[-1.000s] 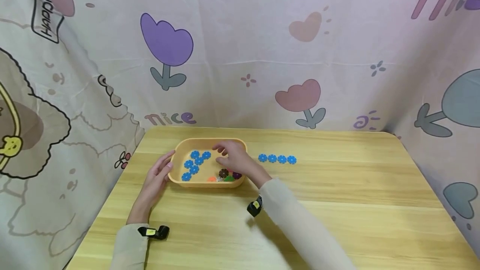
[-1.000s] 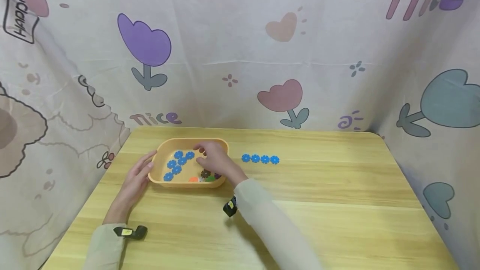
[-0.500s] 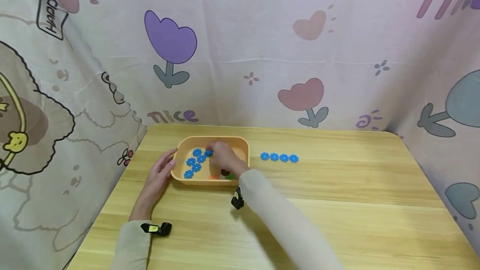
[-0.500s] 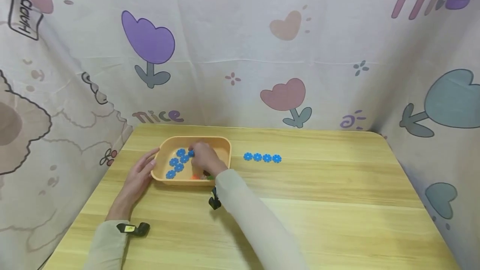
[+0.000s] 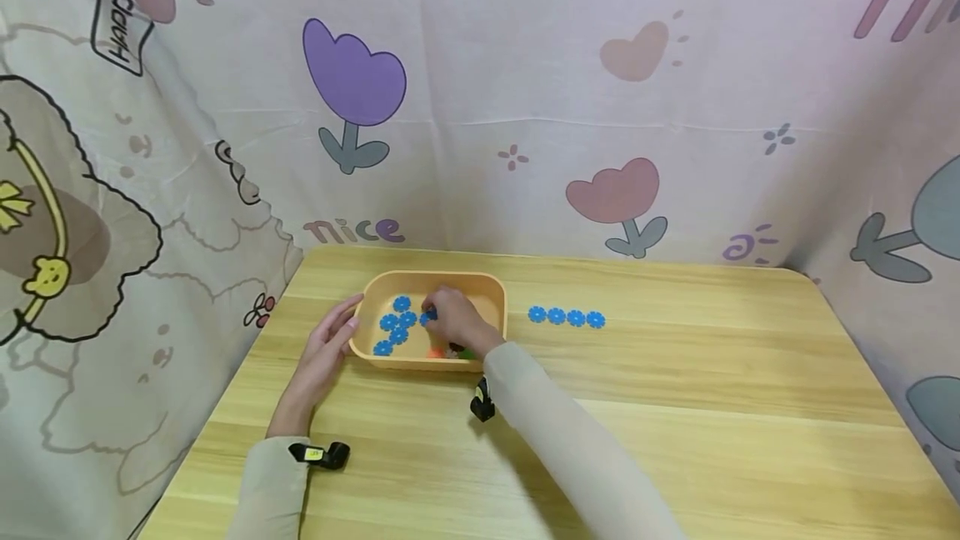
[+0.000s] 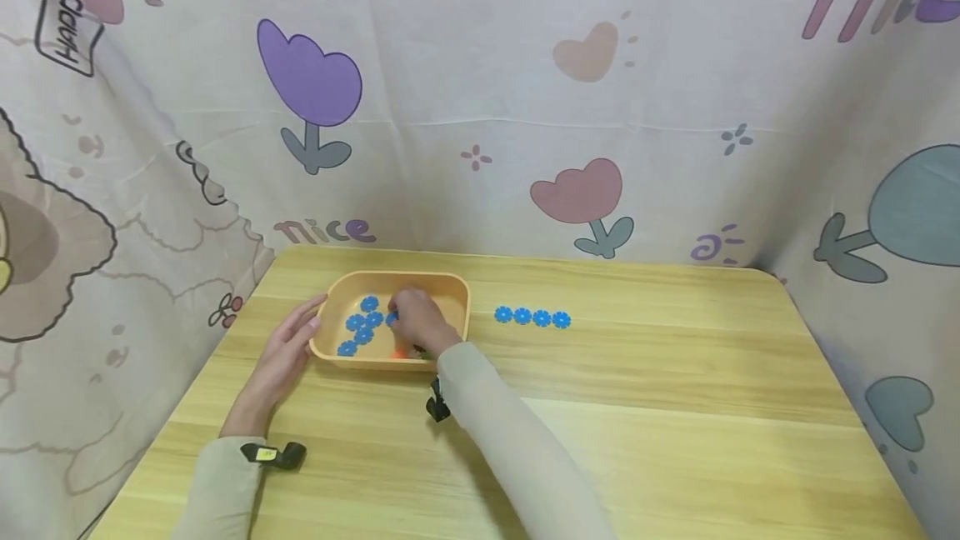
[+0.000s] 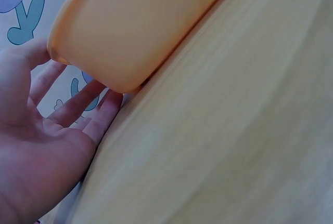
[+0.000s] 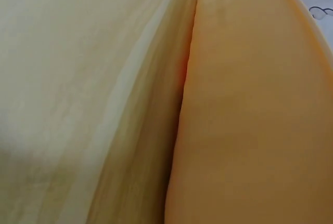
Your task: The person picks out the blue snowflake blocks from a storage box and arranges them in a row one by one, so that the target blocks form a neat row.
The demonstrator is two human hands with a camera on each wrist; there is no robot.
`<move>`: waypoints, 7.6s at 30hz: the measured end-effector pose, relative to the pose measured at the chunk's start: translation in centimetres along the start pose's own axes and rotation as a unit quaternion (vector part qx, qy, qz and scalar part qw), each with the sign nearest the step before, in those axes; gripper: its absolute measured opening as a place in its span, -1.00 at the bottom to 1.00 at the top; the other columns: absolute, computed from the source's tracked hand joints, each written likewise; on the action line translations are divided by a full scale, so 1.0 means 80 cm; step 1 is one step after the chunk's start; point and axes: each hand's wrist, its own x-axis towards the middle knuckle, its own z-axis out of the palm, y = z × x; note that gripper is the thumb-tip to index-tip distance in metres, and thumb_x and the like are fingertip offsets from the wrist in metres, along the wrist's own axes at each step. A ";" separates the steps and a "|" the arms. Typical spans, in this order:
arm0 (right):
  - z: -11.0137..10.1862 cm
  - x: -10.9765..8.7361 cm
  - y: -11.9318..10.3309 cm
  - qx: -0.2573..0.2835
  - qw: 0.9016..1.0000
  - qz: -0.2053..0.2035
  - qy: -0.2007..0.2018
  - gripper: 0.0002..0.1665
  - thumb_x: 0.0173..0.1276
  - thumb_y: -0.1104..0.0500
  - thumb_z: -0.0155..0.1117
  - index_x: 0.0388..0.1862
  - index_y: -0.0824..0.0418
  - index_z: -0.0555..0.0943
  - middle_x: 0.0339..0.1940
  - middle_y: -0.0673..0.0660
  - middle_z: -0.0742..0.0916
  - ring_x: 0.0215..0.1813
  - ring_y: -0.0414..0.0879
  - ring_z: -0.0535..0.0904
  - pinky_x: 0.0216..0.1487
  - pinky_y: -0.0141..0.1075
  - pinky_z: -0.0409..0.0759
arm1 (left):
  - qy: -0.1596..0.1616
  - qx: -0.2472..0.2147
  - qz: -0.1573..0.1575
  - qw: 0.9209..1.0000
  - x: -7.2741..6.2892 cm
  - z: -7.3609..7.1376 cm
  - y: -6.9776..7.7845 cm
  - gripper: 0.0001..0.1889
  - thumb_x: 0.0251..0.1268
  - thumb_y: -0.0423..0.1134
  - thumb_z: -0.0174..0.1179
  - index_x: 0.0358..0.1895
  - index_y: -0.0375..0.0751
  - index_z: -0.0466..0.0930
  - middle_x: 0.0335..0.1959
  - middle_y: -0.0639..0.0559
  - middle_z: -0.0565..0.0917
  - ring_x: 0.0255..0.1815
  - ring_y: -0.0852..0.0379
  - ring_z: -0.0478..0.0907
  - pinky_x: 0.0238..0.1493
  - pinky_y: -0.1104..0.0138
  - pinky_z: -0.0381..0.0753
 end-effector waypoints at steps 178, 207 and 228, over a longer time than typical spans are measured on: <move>-0.147 -0.241 0.256 0.134 0.963 0.100 0.212 -0.57 0.39 0.30 0.42 0.21 0.35 0.62 0.08 0.34 0.66 0.06 0.19 0.59 0.13 0.10 0.61 | -0.002 0.010 -0.001 1.000 -0.002 -0.001 -0.002 -0.44 0.69 -0.11 -0.02 0.61 -0.13 0.18 0.53 -0.26 0.23 0.31 0.20 0.47 0.19 0.40 0.59; -0.111 -0.185 0.102 0.207 0.953 -0.080 0.208 -0.57 0.36 0.34 0.43 0.20 0.27 0.64 0.01 0.15 0.72 -0.04 0.06 0.67 0.00 -0.05 0.72 | 0.009 0.015 -0.022 1.000 0.002 0.000 0.001 -0.42 0.67 -0.06 -0.01 0.62 -0.11 0.17 0.57 -0.33 0.15 0.31 0.18 0.45 0.20 0.40 0.58; -0.061 -0.104 0.032 0.197 0.960 -0.140 0.143 -0.56 0.39 0.32 0.39 0.22 0.35 0.59 0.00 0.24 0.68 0.02 0.18 0.66 0.03 -0.09 0.72 | 0.002 0.003 -0.011 1.000 0.002 0.001 0.002 -0.42 0.68 -0.09 -0.02 0.62 -0.15 0.16 0.57 -0.38 0.14 0.36 0.09 0.43 0.20 0.41 0.58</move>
